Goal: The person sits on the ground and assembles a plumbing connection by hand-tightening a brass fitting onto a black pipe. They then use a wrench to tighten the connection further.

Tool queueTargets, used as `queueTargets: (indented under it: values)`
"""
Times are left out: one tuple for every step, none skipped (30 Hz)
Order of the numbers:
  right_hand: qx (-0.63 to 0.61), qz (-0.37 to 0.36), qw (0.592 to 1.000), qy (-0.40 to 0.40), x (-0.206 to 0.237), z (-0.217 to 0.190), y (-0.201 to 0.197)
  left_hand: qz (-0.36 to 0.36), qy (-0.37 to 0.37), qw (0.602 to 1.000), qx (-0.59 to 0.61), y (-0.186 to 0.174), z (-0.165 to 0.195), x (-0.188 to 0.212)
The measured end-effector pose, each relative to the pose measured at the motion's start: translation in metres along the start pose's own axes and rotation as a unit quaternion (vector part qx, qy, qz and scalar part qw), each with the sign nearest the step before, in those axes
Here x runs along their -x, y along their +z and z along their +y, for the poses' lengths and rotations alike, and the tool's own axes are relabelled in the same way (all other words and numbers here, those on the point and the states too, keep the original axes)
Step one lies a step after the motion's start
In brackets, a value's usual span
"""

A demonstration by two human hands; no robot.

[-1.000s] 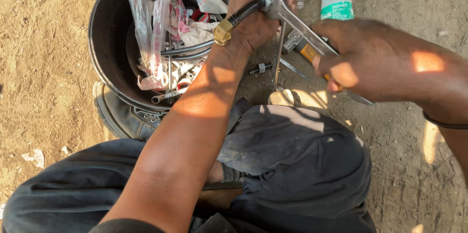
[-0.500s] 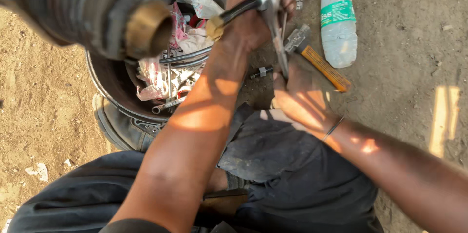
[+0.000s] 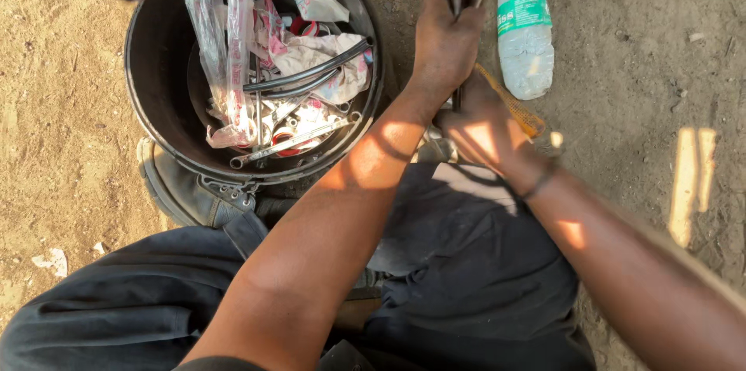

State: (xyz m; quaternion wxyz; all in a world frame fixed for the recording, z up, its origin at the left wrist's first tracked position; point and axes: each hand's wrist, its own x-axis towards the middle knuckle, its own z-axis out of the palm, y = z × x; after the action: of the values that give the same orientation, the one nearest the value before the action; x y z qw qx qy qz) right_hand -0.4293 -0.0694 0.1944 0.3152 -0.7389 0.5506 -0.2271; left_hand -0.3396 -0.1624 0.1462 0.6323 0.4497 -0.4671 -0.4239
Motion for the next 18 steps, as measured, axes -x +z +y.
queueTargets:
  values:
    - [0.021,-0.01,0.994,0.109,-0.004,0.003,-0.012,-0.007,-0.023,1.0,0.017,0.0,0.005,0.0]
    - [0.042,-0.022,0.975,0.218,-0.01,0.004,-0.024,-0.013,-0.048,0.998,0.035,0.0,0.01,0.001]
    - [-0.135,0.09,0.978,0.134,-0.012,0.006,-0.038,-0.009,-0.03,1.0,-0.005,0.001,0.016,0.002]
    - [-0.31,0.194,0.93,0.045,-0.014,0.007,-0.05,-0.006,-0.015,0.999,-0.048,0.002,0.022,0.005]
    - [-0.345,0.173,0.922,0.018,-0.022,0.008,-0.057,-0.01,-0.005,0.996,-0.092,0.003,0.028,0.012]
    - [-0.378,0.156,0.912,-0.012,-0.035,0.01,-0.065,-0.027,-0.009,0.994,-0.104,0.007,0.035,0.017]
    - [-0.364,0.169,0.916,-0.011,-0.052,0.01,-0.066,-0.044,-0.009,0.992,-0.114,0.011,0.042,0.022]
    - [-0.348,0.18,0.92,-0.011,-0.068,0.012,-0.068,-0.06,-0.009,0.991,-0.123,0.015,0.049,0.026]
    - [-0.224,0.217,0.947,-0.081,-0.079,0.016,-0.069,-0.072,-0.013,0.99,-0.123,0.016,0.056,0.029]
    - [-0.096,0.245,0.953,-0.15,-0.09,0.019,-0.066,-0.082,-0.017,0.989,-0.124,0.015,0.061,0.031]
    - [0.033,0.266,0.939,-0.215,-0.096,0.024,-0.063,-0.09,-0.023,0.988,-0.126,0.013,0.066,0.031]
    - [-0.044,0.263,0.944,-0.195,-0.099,0.029,-0.062,-0.111,-0.017,0.975,-0.193,0.01,0.07,0.029]
    - [-0.12,0.26,0.942,-0.174,-0.102,0.033,-0.062,-0.132,-0.009,0.957,-0.259,0.007,0.072,0.025]
    - [-0.196,0.254,0.935,-0.15,-0.102,0.035,-0.061,-0.154,-0.003,0.933,-0.325,0.003,0.074,0.022]
    - [-0.276,0.23,0.925,-0.125,-0.099,0.037,-0.061,-0.162,0.015,0.924,-0.346,0.001,0.075,0.021]
    - [-0.355,0.206,0.907,-0.099,-0.095,0.038,-0.063,-0.172,0.035,0.914,-0.366,-0.001,0.076,0.02]
    - [-0.428,0.184,0.882,-0.074,-0.091,0.038,-0.066,-0.182,0.057,0.903,-0.384,0.0,0.076,0.02]
    - [-0.434,0.194,0.878,-0.057,-0.087,0.037,-0.068,-0.176,0.053,0.908,-0.377,0.002,0.077,0.022]
